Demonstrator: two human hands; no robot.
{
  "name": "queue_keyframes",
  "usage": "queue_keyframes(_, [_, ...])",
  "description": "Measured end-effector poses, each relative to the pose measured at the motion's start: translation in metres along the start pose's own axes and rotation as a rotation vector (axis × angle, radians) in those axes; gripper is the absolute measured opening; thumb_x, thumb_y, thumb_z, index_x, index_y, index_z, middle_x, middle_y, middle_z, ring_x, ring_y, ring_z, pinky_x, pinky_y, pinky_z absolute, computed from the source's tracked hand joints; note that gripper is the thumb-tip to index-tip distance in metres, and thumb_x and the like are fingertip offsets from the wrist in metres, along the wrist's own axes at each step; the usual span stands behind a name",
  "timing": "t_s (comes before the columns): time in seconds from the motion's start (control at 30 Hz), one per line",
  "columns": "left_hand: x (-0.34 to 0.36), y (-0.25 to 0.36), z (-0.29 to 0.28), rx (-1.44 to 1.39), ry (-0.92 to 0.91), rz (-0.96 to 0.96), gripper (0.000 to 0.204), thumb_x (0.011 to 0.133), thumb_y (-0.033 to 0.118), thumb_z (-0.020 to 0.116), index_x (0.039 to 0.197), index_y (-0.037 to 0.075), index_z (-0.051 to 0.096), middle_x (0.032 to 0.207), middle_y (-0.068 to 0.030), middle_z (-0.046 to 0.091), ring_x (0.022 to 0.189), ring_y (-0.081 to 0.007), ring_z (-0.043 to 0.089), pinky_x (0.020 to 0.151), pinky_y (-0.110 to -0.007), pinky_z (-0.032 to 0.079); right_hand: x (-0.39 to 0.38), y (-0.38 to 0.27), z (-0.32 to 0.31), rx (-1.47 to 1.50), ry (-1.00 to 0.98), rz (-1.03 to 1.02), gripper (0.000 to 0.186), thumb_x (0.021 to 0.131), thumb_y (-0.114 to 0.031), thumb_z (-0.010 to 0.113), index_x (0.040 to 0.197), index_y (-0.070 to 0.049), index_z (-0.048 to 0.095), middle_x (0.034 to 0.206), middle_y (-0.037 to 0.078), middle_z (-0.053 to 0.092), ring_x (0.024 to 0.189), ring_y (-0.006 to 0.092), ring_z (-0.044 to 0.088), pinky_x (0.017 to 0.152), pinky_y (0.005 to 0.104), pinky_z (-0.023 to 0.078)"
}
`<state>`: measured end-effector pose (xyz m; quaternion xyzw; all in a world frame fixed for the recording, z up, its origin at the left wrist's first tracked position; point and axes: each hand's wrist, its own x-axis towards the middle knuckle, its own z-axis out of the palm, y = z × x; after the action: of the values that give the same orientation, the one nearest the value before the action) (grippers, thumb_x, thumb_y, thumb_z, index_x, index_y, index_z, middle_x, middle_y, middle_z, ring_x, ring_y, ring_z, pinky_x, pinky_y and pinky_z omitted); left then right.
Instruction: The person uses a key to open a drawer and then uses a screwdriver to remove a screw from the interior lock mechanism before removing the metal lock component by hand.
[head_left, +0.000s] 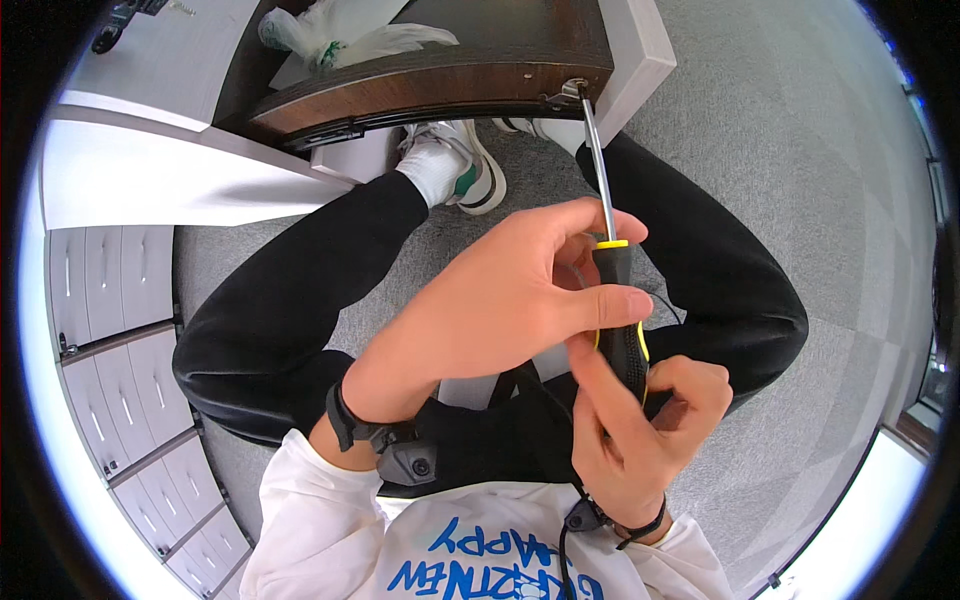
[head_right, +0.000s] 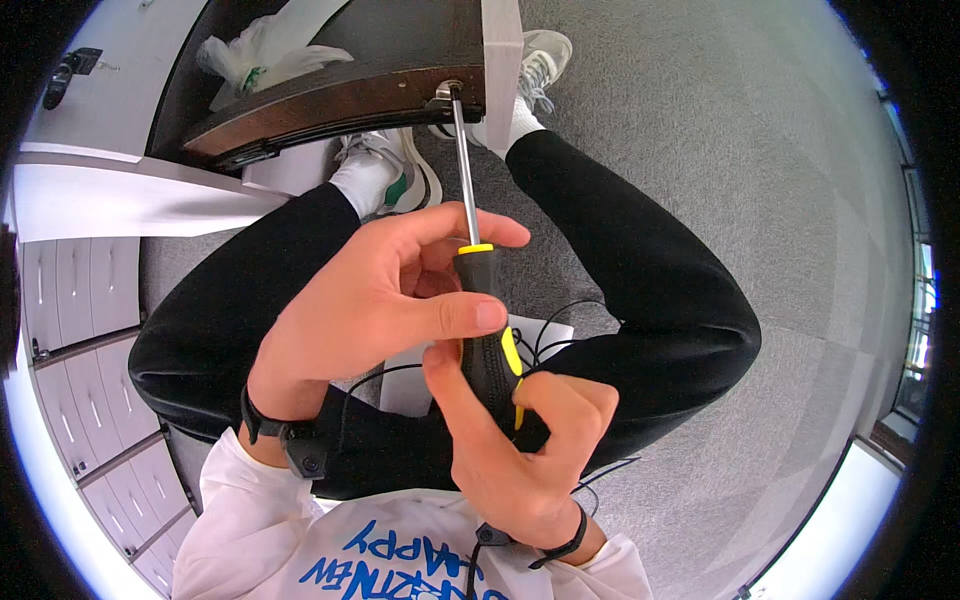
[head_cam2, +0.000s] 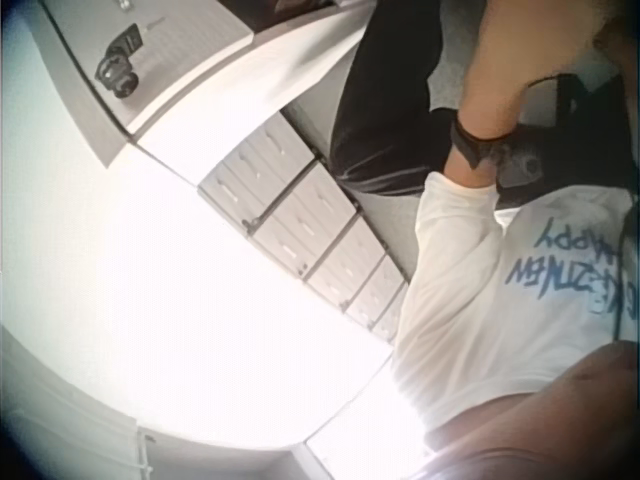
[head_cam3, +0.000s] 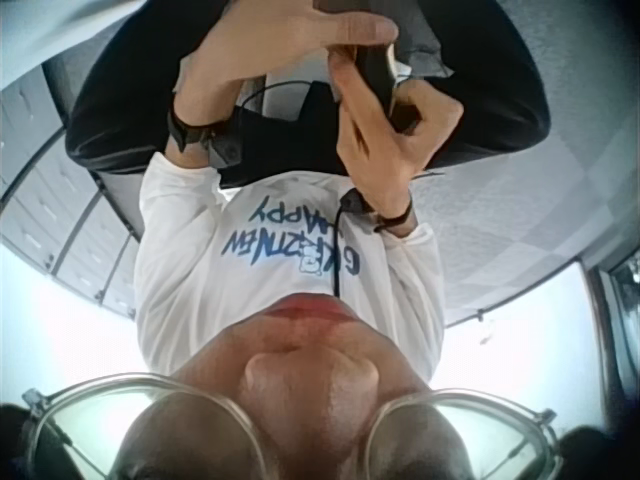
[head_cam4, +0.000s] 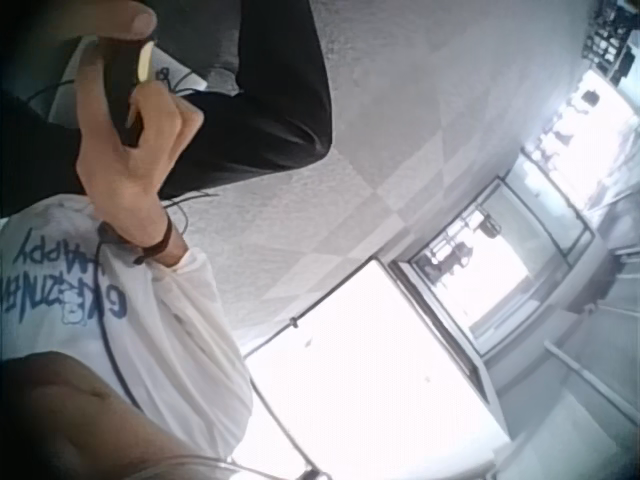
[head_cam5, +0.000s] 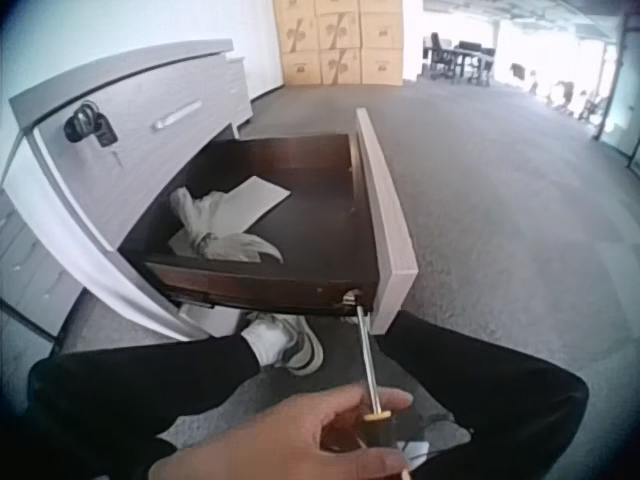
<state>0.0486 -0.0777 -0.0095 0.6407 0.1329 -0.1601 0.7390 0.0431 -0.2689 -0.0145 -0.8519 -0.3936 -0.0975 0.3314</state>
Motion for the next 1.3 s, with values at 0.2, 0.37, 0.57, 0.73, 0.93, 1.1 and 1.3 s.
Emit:
queue_keyframes(0.2, [0.003,-0.002,-0.004,-0.225,-0.121,0.049,0.059,0.086,0.019,0.075,0.137,0.0,0.05,0.102,-0.0136,0.07,0.091,-0.017,0.069,0.082,-0.027,0.055,-0.023,0.009,-0.001,0.661,-0.117,0.511,0.09,0.087,-0.059,0.065,0.144,0.003,0.031,0.123,0.018,0.049,0.098,0.0199,0.061,0.078,0.0255,0.047])
queue_keyframes(0.37, [0.003,-0.017,-0.001,-0.329,-0.108,0.25,0.073,0.087,0.016,0.069,0.149,0.0,0.033,0.106,-0.0193,0.068,0.097,-0.0244,0.069,0.091,-0.036,0.054,-0.019,-0.004,0.004,0.412,0.013,0.317,0.061,0.089,-0.009,0.07,0.139,0.007,0.039,0.112,0.018,0.064,0.099,0.0216,0.067,0.083,0.0267,0.054])
queue_keyframes(0.57, [-0.008,0.004,0.004,-0.093,-0.006,0.093,0.079,0.085,0.017,0.074,0.15,0.002,0.032,0.095,-0.0096,0.066,0.091,-0.0174,0.067,0.085,-0.03,0.053,-0.014,-0.01,0.006,0.185,0.042,0.177,0.053,0.066,0.007,0.076,0.114,-0.015,0.075,0.069,0.003,0.04,0.055,0.0157,0.038,0.046,0.0261,0.025])
queue_keyframes(0.73, [-0.007,-0.001,0.002,-0.18,0.039,0.102,0.073,0.084,0.019,0.075,0.146,0.002,0.041,0.093,-0.0096,0.068,0.084,-0.0154,0.068,0.08,-0.027,0.055,-0.015,-0.006,-0.002,0.473,-0.106,0.226,0.061,0.084,-0.035,0.069,0.133,-0.001,0.051,0.089,0.013,0.059,0.065,0.0167,0.056,0.053,0.0235,0.043])
queue_keyframes(0.93, [-0.003,-0.01,0.002,-0.342,-0.017,0.139,0.078,0.084,0.019,0.075,0.15,0.004,0.036,0.101,-0.0145,0.069,0.086,-0.0184,0.069,0.083,-0.029,0.055,-0.027,-0.007,-0.002,1.042,-0.096,0.667,0.068,0.091,-0.039,0.067,0.134,0.002,0.035,0.11,0.019,0.062,0.077,0.0171,0.068,0.062,0.0218,0.057])
queue_keyframes(1.1, [-0.006,-0.011,-0.002,-0.417,-0.012,0.122,0.076,0.086,0.018,0.073,0.151,0.005,0.036,0.104,-0.014,0.067,0.084,-0.0176,0.069,0.079,-0.03,0.056,-0.011,-0.005,-0.002,0.475,-0.036,0.172,0.057,0.069,0.002,0.084,0.12,0.003,0.061,0.085,0.012,0.061,0.066,0.0169,0.061,0.049,0.0251,0.043])
queue_keyframes(1.3, [-0.006,0.003,0.002,-0.126,-0.001,0.017,0.071,0.088,0.017,0.072,0.149,0.003,0.038,0.098,-0.0097,0.067,0.083,-0.0142,0.068,0.07,-0.023,0.056,-0.015,-0.002,-0.015,0.06,-0.145,0.036,0.055,0.068,-0.01,0.087,0.117,-0.005,0.062,0.094,0.01,0.045,0.08,0.0181,0.049,0.065,0.0285,0.039])
